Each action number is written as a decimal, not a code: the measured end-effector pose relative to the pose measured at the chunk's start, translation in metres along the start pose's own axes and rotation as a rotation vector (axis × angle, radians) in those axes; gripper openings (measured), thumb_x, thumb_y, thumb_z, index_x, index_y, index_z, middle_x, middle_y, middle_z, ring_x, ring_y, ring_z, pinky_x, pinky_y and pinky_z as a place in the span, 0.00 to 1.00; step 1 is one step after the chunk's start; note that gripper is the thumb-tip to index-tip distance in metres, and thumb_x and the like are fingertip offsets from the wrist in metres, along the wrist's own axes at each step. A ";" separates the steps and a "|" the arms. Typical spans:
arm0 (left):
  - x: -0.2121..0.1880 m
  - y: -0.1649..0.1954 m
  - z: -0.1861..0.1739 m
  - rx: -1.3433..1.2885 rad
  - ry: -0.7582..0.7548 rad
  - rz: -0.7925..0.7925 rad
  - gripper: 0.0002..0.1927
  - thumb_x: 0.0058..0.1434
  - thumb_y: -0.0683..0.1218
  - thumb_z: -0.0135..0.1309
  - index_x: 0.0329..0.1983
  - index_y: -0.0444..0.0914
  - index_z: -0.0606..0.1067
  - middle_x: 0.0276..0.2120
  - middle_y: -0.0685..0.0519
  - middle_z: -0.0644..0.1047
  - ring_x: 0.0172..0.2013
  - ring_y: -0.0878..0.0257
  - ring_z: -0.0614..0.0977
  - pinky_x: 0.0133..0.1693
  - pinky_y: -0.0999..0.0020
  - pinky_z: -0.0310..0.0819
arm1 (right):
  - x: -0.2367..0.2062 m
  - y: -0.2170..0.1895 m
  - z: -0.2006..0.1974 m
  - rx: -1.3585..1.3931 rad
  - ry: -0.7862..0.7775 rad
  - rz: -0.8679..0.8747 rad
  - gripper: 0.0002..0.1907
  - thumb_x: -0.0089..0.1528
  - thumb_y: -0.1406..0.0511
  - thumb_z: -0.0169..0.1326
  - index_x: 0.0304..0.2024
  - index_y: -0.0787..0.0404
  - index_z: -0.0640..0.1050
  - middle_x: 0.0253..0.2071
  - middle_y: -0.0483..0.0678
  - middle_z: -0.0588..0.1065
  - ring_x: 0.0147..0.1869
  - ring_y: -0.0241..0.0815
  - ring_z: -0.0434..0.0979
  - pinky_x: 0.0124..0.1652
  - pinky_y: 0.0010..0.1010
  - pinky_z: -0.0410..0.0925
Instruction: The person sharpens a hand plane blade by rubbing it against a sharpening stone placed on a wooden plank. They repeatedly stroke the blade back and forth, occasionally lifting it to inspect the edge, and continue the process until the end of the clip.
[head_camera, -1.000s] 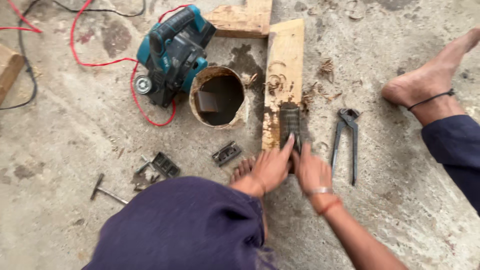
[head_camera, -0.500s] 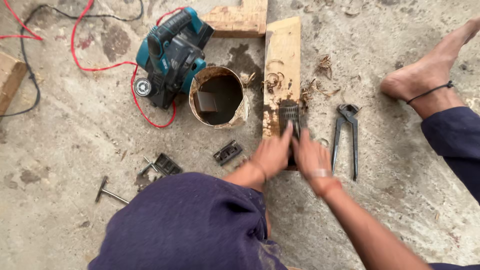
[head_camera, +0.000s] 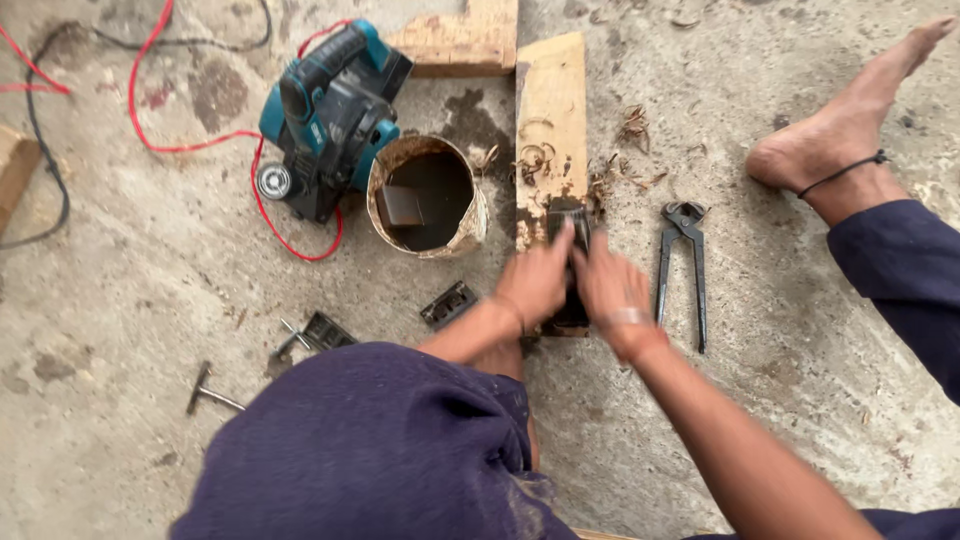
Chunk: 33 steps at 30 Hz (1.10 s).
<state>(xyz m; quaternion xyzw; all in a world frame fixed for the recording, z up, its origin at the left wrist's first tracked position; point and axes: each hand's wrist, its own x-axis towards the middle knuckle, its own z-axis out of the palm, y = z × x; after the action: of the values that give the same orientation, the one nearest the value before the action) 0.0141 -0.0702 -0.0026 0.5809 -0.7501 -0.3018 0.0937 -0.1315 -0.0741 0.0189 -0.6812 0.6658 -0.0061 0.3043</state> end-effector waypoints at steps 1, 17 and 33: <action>-0.023 0.009 0.011 -0.081 -0.048 -0.037 0.43 0.58 0.36 0.49 0.77 0.34 0.49 0.29 0.37 0.78 0.27 0.43 0.83 0.32 0.51 0.81 | -0.020 0.007 0.006 -0.007 -0.052 0.030 0.19 0.73 0.53 0.36 0.50 0.62 0.67 0.21 0.55 0.74 0.19 0.49 0.72 0.20 0.42 0.67; 0.007 0.008 -0.006 -0.028 -0.043 -0.062 0.40 0.61 0.38 0.52 0.76 0.33 0.52 0.27 0.40 0.77 0.26 0.48 0.82 0.31 0.56 0.83 | 0.003 -0.007 -0.018 -0.032 -0.050 -0.023 0.19 0.74 0.54 0.39 0.45 0.65 0.68 0.22 0.57 0.75 0.22 0.51 0.73 0.21 0.40 0.67; -0.090 0.019 -0.030 -0.186 0.289 0.357 0.27 0.57 0.44 0.60 0.61 0.39 0.73 0.50 0.42 0.78 0.47 0.51 0.82 0.47 0.60 0.80 | -0.067 0.034 -0.034 1.012 -0.650 0.374 0.19 0.70 0.53 0.45 0.30 0.58 0.72 0.11 0.38 0.58 0.08 0.31 0.53 0.10 0.24 0.49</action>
<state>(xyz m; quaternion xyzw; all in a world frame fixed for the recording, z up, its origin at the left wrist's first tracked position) 0.0411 0.0059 0.0504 0.4653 -0.7887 -0.2620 0.3046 -0.1836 -0.0249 0.0593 -0.2919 0.5620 -0.0596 0.7716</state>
